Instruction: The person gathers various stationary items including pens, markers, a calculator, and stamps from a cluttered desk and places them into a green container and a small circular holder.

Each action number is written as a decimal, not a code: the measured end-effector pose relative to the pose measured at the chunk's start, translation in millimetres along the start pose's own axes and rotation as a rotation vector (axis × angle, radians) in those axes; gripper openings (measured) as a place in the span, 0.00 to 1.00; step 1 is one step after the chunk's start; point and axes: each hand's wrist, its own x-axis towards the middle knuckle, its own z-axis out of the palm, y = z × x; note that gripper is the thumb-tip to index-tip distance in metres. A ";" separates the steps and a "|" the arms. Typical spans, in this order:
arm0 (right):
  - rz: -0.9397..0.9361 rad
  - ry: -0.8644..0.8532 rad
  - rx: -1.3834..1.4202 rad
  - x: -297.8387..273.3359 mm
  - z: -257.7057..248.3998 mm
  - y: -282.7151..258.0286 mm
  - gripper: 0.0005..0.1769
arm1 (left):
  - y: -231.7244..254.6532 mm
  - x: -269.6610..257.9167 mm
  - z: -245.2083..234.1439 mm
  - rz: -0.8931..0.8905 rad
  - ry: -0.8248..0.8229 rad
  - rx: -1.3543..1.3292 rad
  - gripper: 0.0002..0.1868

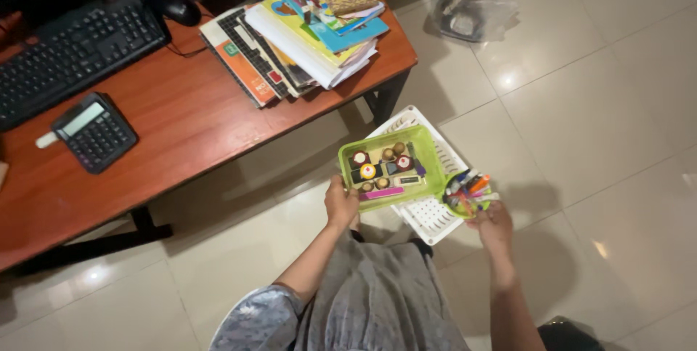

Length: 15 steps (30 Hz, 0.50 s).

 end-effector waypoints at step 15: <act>0.190 -0.196 -0.294 59.0 -31.9 26.5 0.15 | -32.9 -42.1 152.4 -0.131 0.223 -0.126 0.11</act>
